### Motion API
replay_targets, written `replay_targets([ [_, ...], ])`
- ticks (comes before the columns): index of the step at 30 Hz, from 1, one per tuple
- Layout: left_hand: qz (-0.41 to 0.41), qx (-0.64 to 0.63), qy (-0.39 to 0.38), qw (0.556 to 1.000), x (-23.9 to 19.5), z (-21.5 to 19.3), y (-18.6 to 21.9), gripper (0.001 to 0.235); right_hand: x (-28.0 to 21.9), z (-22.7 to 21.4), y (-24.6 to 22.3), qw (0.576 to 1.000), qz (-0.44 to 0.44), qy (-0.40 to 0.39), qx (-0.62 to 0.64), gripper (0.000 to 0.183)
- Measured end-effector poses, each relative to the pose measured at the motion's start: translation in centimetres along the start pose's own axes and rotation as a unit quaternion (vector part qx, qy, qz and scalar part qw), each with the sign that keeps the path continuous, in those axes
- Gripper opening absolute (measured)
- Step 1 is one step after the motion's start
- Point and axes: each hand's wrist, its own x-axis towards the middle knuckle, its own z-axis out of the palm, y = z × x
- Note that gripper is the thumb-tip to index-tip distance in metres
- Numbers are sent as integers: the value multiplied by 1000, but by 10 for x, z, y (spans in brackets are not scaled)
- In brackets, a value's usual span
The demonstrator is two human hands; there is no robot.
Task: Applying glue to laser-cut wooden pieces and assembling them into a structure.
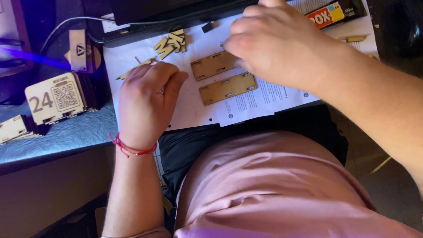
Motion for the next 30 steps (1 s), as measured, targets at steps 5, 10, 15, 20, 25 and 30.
replay_targets([
  [5,-63,-49,9,997,-24,-7,0,4,10,7,-5,999,-8,-14,-39,8],
  [10,-40,49,42,997,-47,3,-9,43,11,6,-7,998,18,-40,-34,16],
  [15,-58,-1,83,995,-52,1,-1,50,11,-1,-9,999,7,-13,-28,25],
  [20,-73,-62,72,993,-53,0,4,10,4,-5,-11,1000,-14,17,5,16],
  [25,-90,-112,40,989,-46,-5,13,12,3,-18,-14,991,22,5,135,17],
  [30,-88,-152,56,983,-35,-12,27,22,-2,-9,-13,972,-100,169,130,25],
])
